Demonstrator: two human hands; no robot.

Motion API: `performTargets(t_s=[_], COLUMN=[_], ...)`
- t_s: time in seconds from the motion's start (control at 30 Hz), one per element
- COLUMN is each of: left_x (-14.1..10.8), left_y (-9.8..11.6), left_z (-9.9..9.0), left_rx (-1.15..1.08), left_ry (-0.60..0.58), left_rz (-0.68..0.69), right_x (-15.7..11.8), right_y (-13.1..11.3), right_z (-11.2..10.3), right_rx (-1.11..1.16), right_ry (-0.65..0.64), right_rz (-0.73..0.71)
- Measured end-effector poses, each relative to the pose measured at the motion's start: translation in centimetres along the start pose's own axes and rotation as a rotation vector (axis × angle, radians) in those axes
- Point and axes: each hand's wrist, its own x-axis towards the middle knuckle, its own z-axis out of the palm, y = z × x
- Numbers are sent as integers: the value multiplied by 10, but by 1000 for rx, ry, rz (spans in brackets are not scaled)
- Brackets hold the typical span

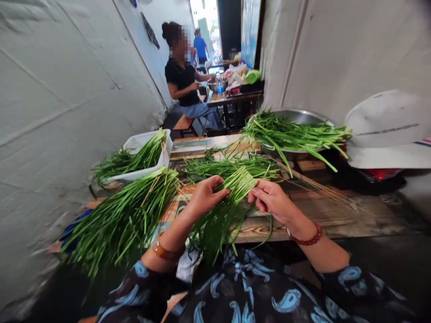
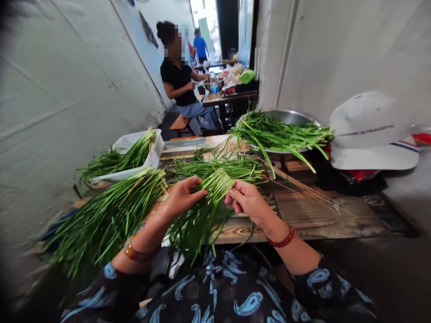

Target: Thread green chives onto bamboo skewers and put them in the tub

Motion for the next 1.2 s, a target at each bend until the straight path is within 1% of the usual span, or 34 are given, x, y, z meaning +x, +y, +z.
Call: performTargets(t_s=[0.03, 0.07, 0.13, 0.2, 0.3, 0.37, 0.43, 0.47, 0.5, 0.6, 0.63, 0.67, 0.7, 0.83, 0.87, 0.93, 1.0, 1.1, 1.2], left_x=[-1, -1, 2, 9, 25, 35, 42, 45, 47, 49, 50, 50, 51, 53, 54, 55, 54, 52, 52], left_y=[-8, -13, -15, -9, 2, 6, 6, 4, 1, -8, -11, -13, -15, -22, -24, -29, -34, -36, -35], left_z=[5, 9, 13, 16, 21, 27, 33, 37, 40, 48, 49, 49, 48, 43, 43, 45, 50, 58, 61], left_rx=[42, 62, 40, -32, -130, -139, -103, -69, -20, 158, 186, 174, 119, -252, -323, -406, -412, -340, -316], left_ry=[-5, -36, -131, -200, -216, -252, -275, -256, -212, -36, -8, -15, -55, -357, -408, -440, -424, -417, -456], left_rz=[-16, -34, -67, -83, -77, -68, -55, -41, -18, 86, 105, 97, 62, -177, -227, -303, -346, -361, -376], right_x=[0, -1, -4, -6, -8, -7, -5, -4, -3, 3, 4, 6, 8, 15, 16, 17, 17, 15, 12], right_y=[11, 20, 31, 34, 34, 34, 36, 38, 39, 43, 44, 44, 45, 47, 47, 47, 48, 52, 57], right_z=[-3, -6, -13, -20, -28, -31, -33, -34, -35, -36, -37, -38, -39, -47, -49, -52, -53, -51, -51], right_rx=[5, 10, 16, 9, -37, -81, -124, -145, -163, -188, -186, -181, -177, -194, -199, -187, -158, -125, -155], right_ry=[13, 21, 24, 13, -25, -33, -19, -11, -5, -2, -5, -12, -20, -51, -61, -77, -89, -74, -31], right_rz=[24, 41, 56, 52, 28, 8, -13, -21, -26, -24, -17, -8, 0, 20, 24, 44, 92, 161, 155])
